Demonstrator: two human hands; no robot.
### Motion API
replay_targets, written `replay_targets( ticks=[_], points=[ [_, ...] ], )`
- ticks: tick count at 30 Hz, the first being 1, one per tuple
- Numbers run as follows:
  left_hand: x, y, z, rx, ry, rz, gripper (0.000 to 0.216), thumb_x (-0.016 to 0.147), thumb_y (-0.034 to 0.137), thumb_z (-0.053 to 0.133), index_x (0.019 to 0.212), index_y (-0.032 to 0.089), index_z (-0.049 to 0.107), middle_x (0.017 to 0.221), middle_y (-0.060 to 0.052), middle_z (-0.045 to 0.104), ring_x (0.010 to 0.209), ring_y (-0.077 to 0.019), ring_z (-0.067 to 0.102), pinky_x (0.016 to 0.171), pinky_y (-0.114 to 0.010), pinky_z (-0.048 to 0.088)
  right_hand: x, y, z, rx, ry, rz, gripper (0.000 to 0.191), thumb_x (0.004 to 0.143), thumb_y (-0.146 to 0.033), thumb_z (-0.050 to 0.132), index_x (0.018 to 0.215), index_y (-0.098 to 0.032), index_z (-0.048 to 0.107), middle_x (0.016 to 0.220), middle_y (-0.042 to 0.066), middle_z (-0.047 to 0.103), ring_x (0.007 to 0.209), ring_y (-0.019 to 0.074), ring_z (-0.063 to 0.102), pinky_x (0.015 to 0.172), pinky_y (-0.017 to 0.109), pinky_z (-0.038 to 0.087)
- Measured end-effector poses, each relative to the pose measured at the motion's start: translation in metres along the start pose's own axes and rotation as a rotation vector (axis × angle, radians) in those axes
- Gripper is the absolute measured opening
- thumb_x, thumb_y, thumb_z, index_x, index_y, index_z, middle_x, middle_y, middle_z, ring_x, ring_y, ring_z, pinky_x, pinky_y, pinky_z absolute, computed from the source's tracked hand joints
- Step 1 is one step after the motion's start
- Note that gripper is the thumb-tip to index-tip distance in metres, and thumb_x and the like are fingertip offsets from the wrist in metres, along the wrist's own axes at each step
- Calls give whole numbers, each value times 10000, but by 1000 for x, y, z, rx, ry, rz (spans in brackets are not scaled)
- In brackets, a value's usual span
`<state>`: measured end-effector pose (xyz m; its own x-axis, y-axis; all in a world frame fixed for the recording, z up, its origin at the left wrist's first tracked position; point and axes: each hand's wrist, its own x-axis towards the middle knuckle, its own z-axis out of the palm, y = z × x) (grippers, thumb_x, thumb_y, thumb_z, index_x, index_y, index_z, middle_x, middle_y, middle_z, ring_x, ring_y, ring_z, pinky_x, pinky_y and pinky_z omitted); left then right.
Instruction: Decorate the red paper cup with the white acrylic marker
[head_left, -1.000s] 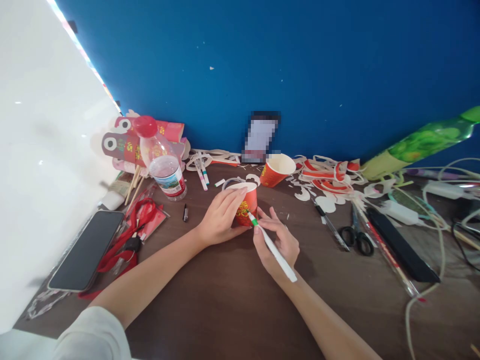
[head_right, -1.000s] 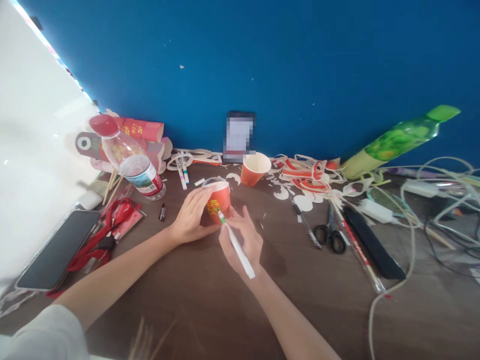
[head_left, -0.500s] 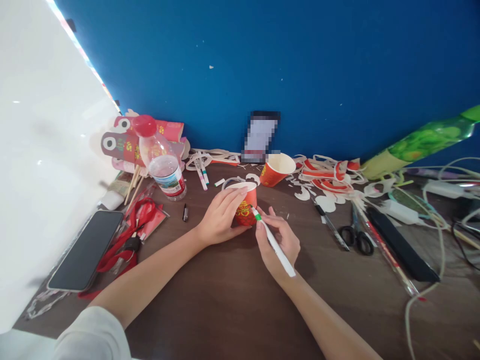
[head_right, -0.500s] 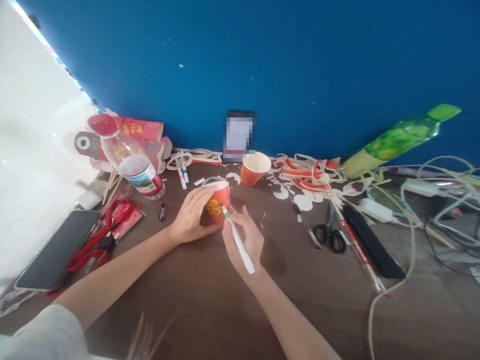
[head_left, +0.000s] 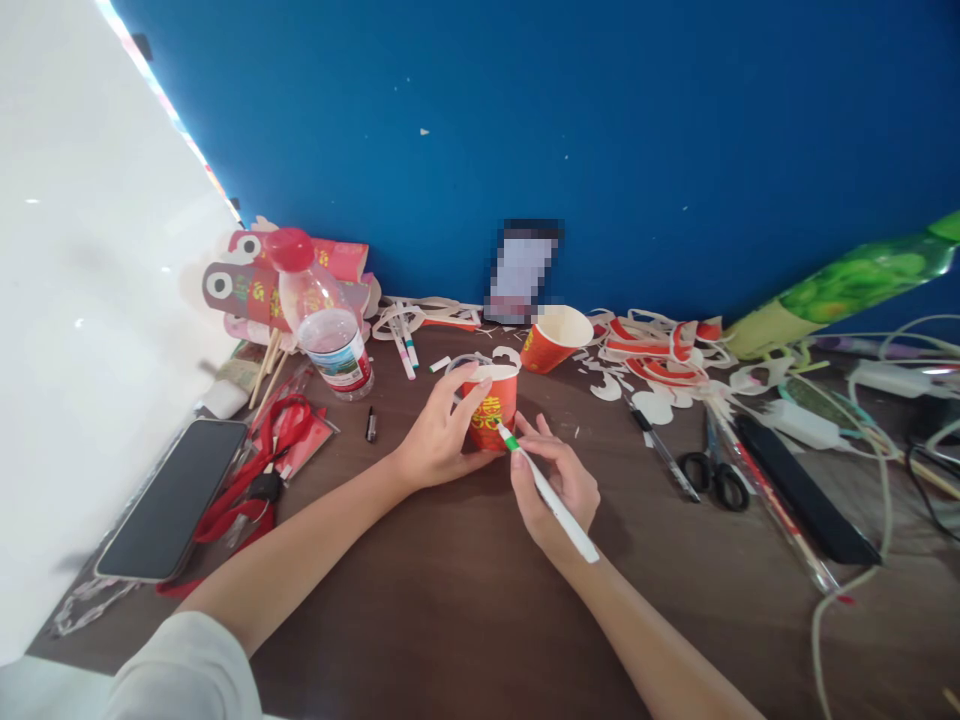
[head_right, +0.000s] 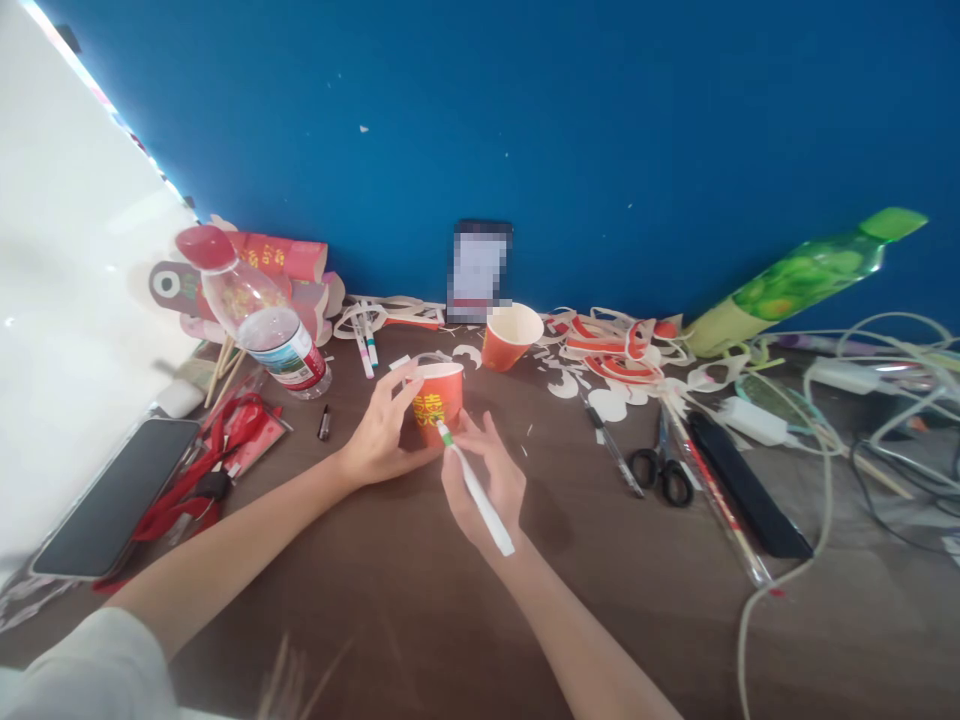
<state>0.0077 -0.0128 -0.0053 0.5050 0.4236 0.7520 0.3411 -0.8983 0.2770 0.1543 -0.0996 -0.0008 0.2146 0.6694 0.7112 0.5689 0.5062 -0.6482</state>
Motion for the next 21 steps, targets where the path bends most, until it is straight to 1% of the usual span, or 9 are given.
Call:
replay_targets(
  ticks=[2,6,12,17,21],
  points=[
    [-1,0,0,-37,-22,-37,962,744,378,701,1469,186,100,1408,-223,313,1351,-342,351,1046,-546,422,0,0,0,7,0,37,107,806,-128,595,908,-161,589,911,43,702,969,243,694,1066,524,440],
    [1,-2,-1,-76,-30,-5,946,747,263,677,1473,166,79,1368,-213,370,1339,-330,369,1057,-528,415,0,-1,-1,10,6,53,93,800,-132,604,887,-159,589,882,33,700,986,253,687,1065,532,436],
    [4,-3,-3,-38,17,62,893,779,386,669,1457,217,113,1329,-177,479,1279,-291,464,1056,-516,399,0,-4,-1,-15,-15,-29,95,800,-117,593,883,-162,586,883,35,704,1007,255,679,1057,539,442],
    [4,-1,-3,-30,25,73,875,777,439,670,1446,214,153,1309,-167,519,1252,-277,494,1031,-481,427,1,-4,-2,-74,-21,-65,122,790,-106,599,896,-165,585,867,28,703,990,243,687,1044,528,464],
    [4,0,-3,-25,29,80,861,776,448,671,1438,202,178,1305,-163,530,1246,-266,504,1016,-454,443,1,-4,-2,-93,-25,-89,156,773,-81,611,901,-164,583,885,29,706,991,247,686,1052,541,453]
  ],
)
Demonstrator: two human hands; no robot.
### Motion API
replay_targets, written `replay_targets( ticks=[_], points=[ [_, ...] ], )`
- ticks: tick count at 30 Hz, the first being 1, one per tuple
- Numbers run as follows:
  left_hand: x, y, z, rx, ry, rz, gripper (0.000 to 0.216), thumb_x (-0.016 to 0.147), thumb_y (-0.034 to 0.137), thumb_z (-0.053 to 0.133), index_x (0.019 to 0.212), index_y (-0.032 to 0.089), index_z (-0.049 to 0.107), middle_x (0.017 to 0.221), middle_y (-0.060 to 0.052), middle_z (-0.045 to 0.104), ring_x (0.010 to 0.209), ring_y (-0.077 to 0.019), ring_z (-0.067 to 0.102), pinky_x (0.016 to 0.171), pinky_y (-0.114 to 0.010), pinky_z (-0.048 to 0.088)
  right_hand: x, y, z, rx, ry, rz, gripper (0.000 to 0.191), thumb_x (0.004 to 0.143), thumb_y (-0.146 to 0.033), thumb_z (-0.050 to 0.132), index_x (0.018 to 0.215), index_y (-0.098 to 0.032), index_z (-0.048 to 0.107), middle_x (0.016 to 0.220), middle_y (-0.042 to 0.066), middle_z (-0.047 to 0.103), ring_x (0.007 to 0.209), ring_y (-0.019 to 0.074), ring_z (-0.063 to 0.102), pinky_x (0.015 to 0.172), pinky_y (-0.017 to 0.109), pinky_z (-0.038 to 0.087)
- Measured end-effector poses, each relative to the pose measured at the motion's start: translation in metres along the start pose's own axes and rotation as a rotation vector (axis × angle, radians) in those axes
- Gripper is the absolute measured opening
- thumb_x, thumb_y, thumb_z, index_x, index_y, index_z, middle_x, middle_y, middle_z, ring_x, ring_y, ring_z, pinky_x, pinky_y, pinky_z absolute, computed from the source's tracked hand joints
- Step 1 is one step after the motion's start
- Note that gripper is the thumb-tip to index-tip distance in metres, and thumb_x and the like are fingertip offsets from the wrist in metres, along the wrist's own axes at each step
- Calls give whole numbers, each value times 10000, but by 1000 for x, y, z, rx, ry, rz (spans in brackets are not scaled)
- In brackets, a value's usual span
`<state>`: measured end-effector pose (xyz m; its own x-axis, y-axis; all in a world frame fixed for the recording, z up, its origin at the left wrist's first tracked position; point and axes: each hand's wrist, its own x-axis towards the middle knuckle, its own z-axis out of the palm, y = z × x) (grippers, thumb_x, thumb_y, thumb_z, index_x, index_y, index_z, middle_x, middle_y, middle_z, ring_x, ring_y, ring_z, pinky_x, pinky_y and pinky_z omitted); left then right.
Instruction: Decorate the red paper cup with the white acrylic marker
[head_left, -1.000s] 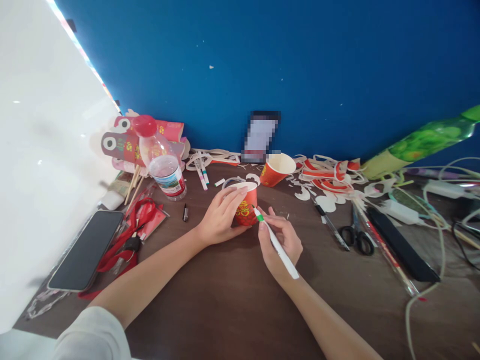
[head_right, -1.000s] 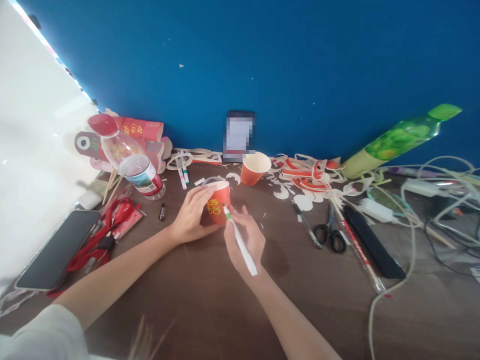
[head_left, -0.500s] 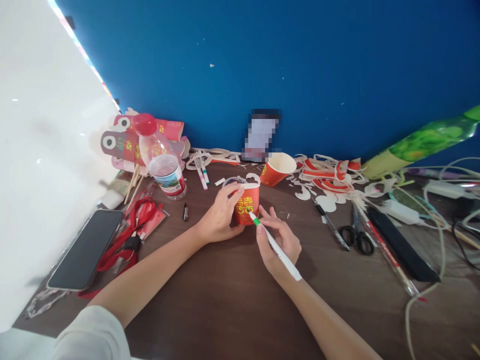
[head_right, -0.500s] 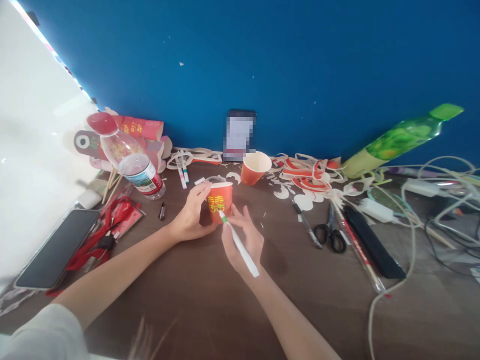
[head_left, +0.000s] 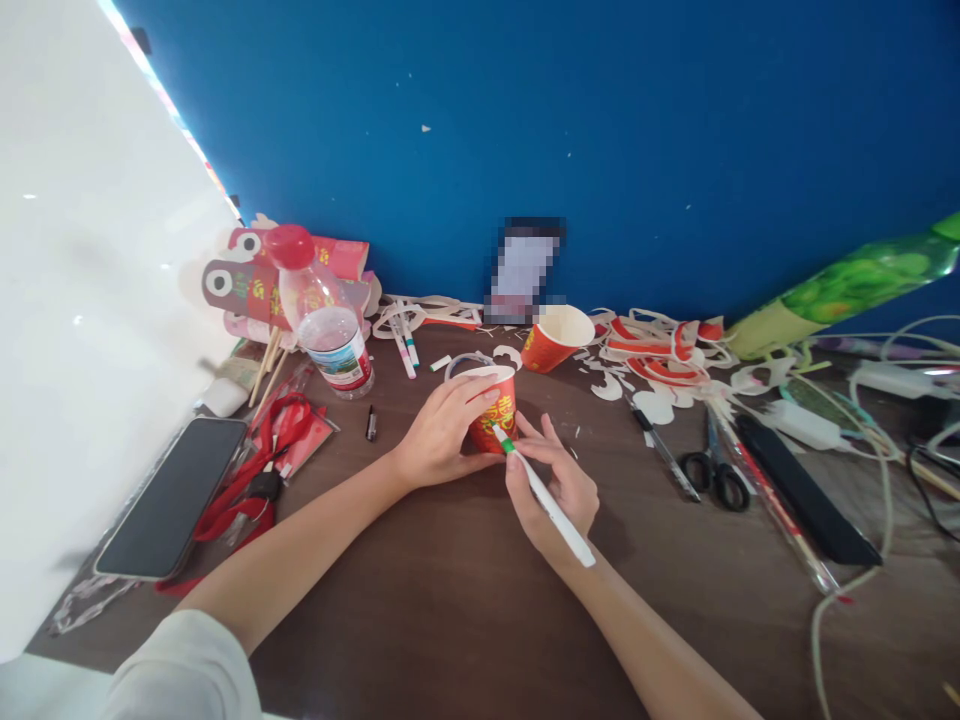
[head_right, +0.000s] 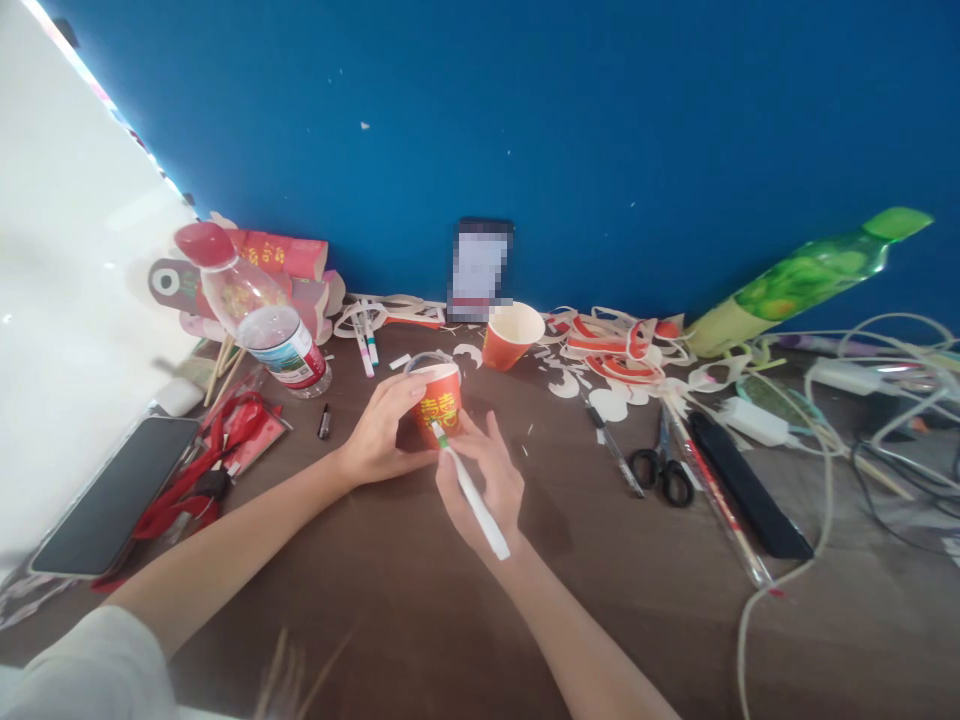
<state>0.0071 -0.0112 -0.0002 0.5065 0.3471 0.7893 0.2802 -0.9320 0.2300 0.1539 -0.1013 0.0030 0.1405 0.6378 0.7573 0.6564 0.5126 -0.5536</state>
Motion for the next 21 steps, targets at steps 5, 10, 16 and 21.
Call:
replay_targets(
  ticks=[5,10,16,21],
  points=[
    [1,1,0,-4,12,10,829,770,421,684,1416,170,229,1289,-180,542,1259,-259,494,1021,-442,440,0,1,1,-21,-6,-3,156,775,-89,619,903,-168,579,884,24,707,984,246,689,1054,545,448],
    [1,2,0,-16,17,5,795,769,406,689,1398,176,261,1294,-179,540,1256,-254,496,1022,-441,434,0,0,2,-36,2,5,145,779,-94,617,898,-169,580,856,15,705,976,239,692,1054,534,453],
    [0,2,0,-14,8,-2,747,765,397,694,1360,169,304,1292,-182,539,1258,-256,495,1017,-442,442,-1,0,3,5,38,38,166,773,-69,621,909,-160,595,911,30,706,983,228,692,1054,502,468],
    [0,1,1,-3,20,6,748,737,414,718,1325,159,332,1278,-181,543,1235,-265,513,1005,-434,459,-2,1,3,52,35,82,158,776,-58,609,899,-155,590,927,36,703,975,226,694,1078,531,429]
  ],
)
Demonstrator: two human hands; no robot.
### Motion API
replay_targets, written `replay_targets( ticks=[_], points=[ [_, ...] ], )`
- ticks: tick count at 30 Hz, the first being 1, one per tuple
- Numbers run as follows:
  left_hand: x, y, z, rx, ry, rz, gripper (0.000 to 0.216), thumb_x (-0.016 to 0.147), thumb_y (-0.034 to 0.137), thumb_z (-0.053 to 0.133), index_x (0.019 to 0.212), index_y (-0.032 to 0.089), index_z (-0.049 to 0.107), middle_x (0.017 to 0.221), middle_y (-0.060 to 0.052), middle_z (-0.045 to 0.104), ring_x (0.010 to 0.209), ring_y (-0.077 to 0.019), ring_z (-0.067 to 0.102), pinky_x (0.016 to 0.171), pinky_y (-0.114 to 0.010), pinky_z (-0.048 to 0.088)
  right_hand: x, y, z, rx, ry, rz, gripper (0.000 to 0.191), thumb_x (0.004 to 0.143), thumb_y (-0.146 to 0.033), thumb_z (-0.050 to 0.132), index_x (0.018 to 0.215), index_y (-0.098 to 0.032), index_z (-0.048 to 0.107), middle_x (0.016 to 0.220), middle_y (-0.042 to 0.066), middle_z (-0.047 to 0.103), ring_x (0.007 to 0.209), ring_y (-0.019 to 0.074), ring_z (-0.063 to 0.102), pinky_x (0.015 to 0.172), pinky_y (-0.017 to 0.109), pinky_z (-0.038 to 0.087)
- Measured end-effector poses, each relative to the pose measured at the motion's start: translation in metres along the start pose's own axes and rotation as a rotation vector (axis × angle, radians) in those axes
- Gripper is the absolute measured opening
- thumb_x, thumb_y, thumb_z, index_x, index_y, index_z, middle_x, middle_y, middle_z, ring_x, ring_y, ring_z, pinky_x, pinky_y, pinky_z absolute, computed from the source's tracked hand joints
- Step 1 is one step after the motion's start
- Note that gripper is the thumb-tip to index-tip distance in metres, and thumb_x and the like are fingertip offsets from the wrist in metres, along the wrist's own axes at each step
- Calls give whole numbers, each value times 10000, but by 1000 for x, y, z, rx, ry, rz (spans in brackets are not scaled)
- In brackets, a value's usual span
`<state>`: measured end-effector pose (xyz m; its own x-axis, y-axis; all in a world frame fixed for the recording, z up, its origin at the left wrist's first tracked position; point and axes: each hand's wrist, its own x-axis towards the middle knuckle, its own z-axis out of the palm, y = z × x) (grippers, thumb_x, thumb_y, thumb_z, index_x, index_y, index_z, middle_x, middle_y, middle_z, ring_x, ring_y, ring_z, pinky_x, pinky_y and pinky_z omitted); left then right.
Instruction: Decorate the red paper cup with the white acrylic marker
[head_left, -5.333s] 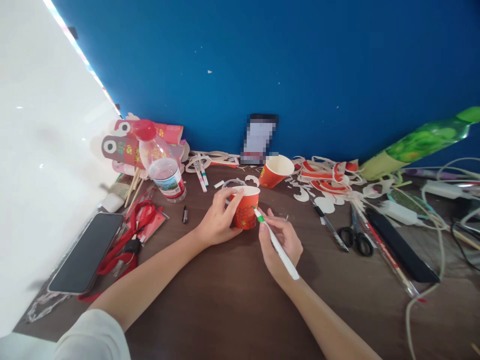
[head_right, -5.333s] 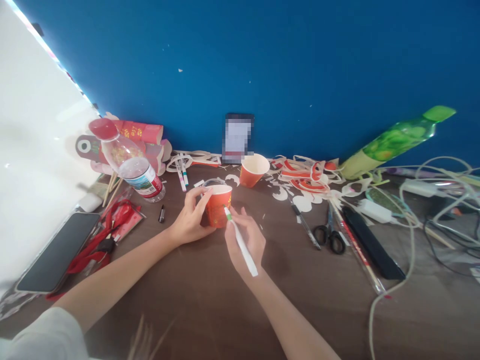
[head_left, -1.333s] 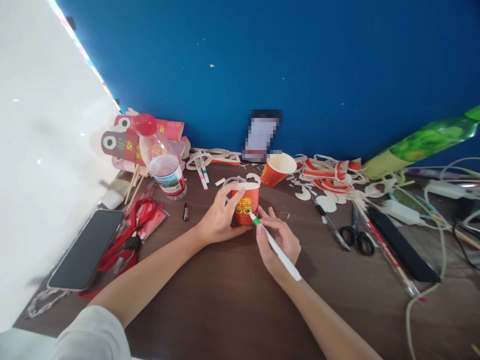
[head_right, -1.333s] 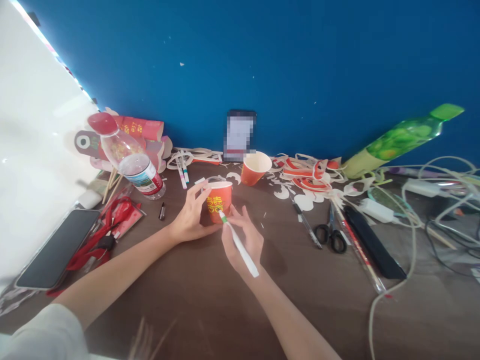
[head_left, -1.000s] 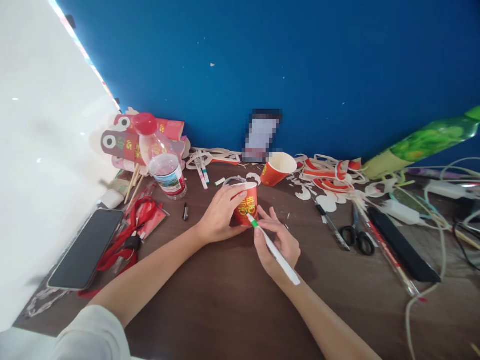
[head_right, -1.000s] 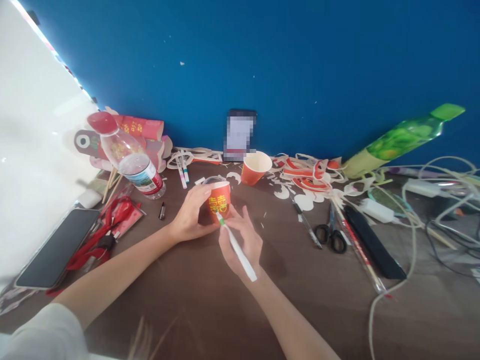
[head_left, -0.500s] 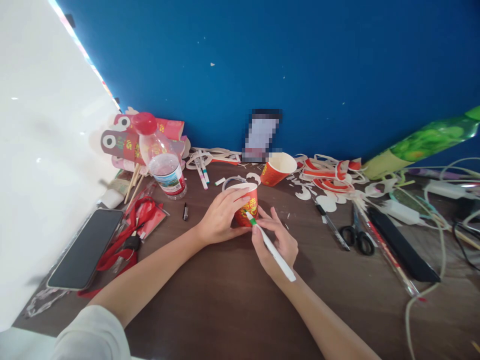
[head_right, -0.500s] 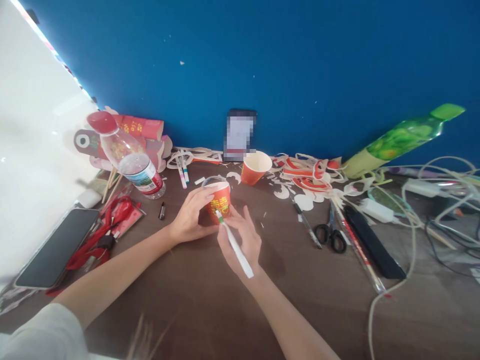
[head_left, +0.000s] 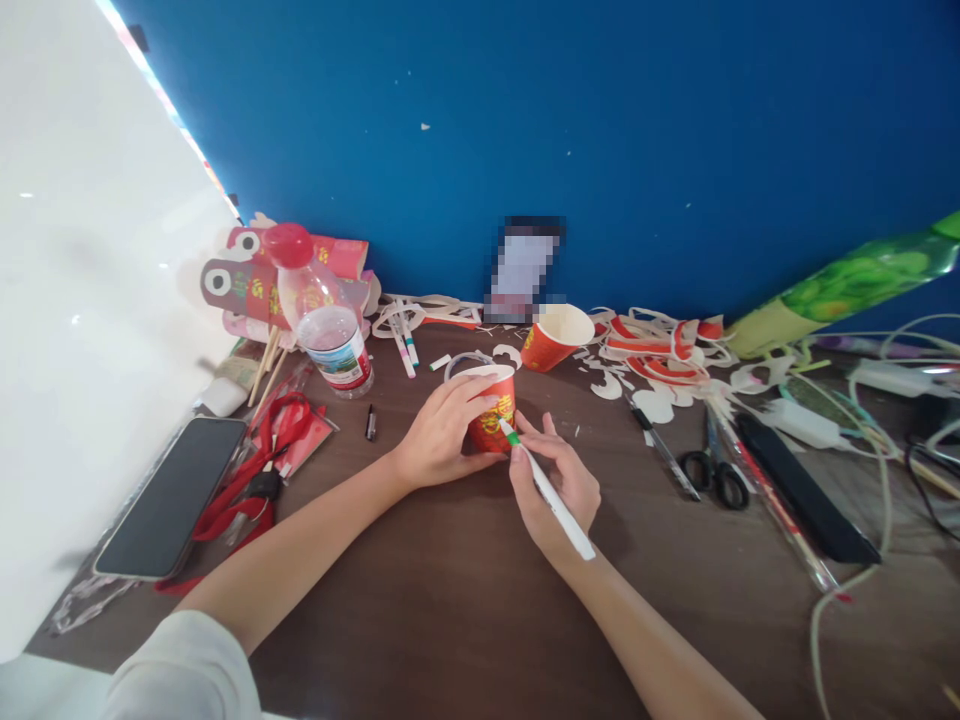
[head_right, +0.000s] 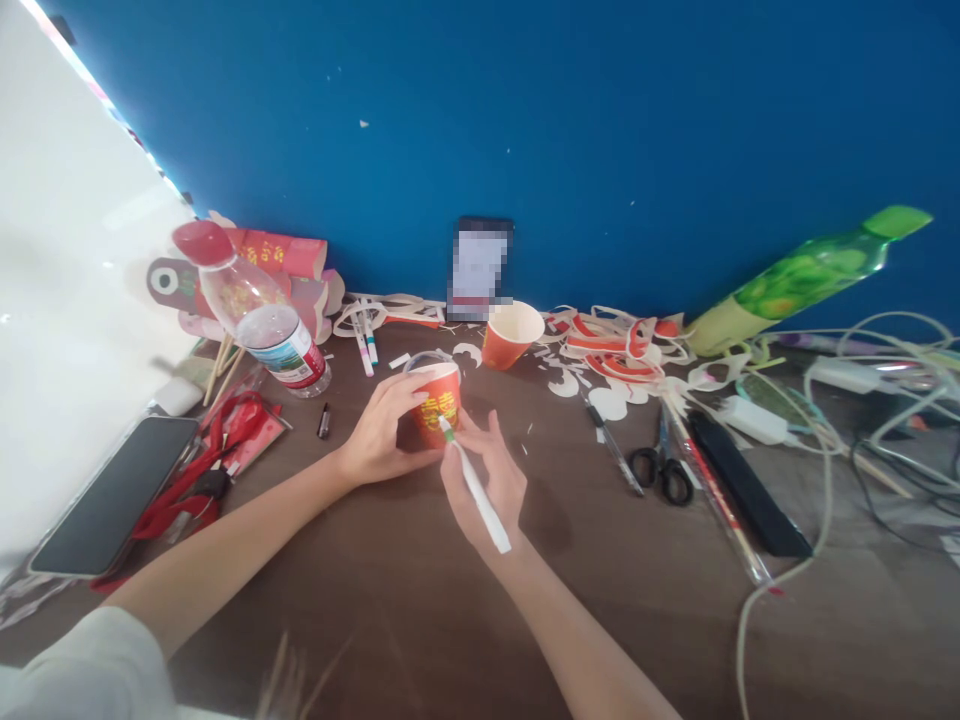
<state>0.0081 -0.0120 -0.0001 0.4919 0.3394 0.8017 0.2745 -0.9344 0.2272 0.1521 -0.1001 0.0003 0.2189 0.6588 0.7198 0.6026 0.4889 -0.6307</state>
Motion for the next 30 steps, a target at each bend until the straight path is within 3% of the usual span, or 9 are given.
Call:
replay_targets(
  ticks=[10,22,30],
  points=[
    [0,0,1,-14,-4,-26,735,743,416,709,1325,205,315,1290,-162,540,1234,-265,516,1000,-456,452,-2,2,-1,50,13,47,164,778,-49,599,896,-161,578,949,41,693,965,225,697,1078,539,430],
    [1,0,0,-7,-9,-21,731,732,402,721,1309,180,332,1277,-170,540,1225,-265,514,994,-440,456,-3,4,-1,116,32,61,166,793,-54,584,908,-172,573,992,40,690,957,208,700,1086,529,427],
    [0,0,0,-16,-11,-29,708,734,391,720,1297,194,339,1290,-161,533,1239,-261,501,1006,-448,444,-2,3,0,42,22,97,146,804,-98,601,926,-178,588,963,25,698,949,192,702,1092,508,430]
  ],
)
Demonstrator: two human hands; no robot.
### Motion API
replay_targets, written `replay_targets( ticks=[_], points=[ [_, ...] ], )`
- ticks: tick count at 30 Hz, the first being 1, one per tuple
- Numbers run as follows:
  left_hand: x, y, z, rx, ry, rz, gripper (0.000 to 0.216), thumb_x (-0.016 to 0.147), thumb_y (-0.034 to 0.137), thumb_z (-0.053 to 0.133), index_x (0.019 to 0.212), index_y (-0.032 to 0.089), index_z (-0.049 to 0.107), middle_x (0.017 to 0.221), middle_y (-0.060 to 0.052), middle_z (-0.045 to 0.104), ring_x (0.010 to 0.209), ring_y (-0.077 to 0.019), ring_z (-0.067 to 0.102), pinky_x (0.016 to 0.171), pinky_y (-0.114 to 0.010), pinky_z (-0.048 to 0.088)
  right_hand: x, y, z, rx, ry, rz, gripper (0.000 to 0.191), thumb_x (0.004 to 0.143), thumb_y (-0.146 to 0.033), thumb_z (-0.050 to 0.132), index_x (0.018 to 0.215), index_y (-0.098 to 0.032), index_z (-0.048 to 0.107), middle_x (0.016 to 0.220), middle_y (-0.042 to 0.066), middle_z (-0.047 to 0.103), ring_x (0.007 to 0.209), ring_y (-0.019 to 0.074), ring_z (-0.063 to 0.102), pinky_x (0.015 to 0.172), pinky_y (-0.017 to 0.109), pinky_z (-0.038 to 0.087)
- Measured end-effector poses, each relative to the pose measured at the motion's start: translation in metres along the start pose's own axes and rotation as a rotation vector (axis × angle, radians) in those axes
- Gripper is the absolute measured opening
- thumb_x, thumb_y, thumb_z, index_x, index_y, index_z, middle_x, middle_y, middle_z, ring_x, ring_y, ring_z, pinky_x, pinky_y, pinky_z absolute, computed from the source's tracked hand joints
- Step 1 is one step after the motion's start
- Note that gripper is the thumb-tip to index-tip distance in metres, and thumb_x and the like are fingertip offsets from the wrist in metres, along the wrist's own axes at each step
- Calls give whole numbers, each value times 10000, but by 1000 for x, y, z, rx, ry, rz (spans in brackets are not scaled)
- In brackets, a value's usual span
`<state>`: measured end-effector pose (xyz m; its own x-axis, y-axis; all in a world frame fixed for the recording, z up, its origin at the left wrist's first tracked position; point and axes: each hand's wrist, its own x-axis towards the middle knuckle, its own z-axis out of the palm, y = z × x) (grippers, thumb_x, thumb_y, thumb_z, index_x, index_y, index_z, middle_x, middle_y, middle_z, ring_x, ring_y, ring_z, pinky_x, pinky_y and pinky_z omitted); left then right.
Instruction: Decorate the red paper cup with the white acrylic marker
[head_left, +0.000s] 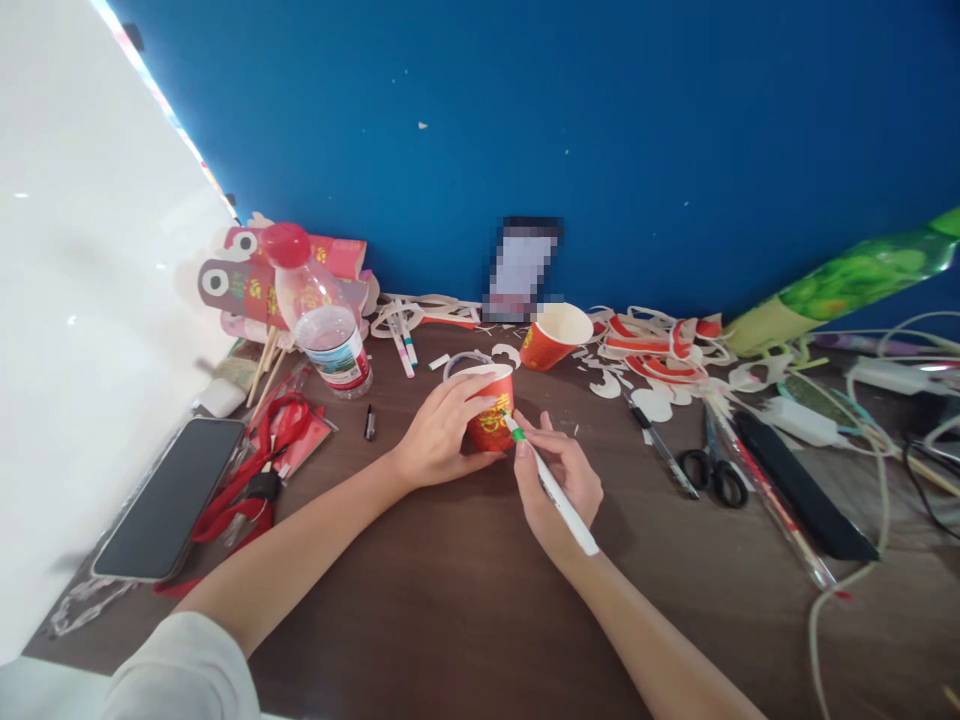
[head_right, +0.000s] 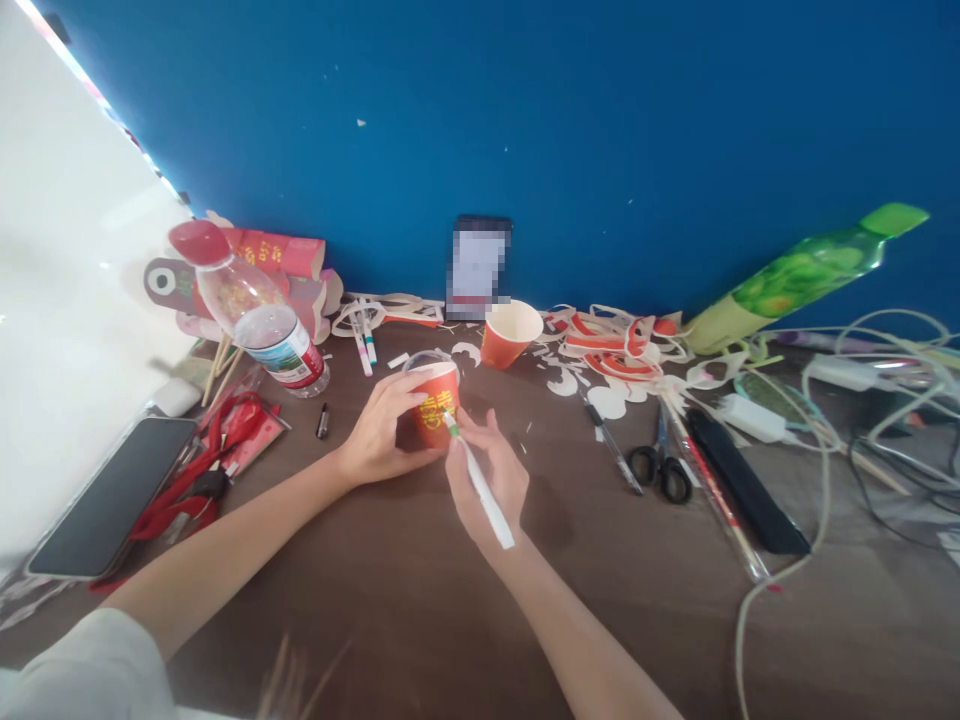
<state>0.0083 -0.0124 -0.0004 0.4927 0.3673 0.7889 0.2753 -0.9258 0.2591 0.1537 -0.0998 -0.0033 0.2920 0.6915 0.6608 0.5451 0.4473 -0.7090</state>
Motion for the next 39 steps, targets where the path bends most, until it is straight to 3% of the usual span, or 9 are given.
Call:
replay_targets(
  ticks=[10,17,39],
  points=[
    [0,0,0,-3,-15,-13,712,725,404,727,1283,192,340,1299,-168,530,1249,-267,497,1018,-468,432,6,-6,0,-3,64,53,74,831,-122,578,887,-170,580,852,8,693,906,164,711,1047,438,489],
    [-1,0,1,25,-10,11,682,747,420,704,1278,189,344,1287,-170,540,1233,-268,511,1002,-461,444,2,-3,-1,23,-28,-84,128,798,-94,598,906,-159,573,956,48,700,990,234,689,1082,555,410],
    [1,3,1,49,13,26,532,800,392,636,1227,191,391,1272,-152,550,1220,-243,512,973,-432,470,3,-6,0,-144,-56,-160,120,802,-124,607,902,-178,569,872,16,703,974,223,695,1065,559,422]
  ],
)
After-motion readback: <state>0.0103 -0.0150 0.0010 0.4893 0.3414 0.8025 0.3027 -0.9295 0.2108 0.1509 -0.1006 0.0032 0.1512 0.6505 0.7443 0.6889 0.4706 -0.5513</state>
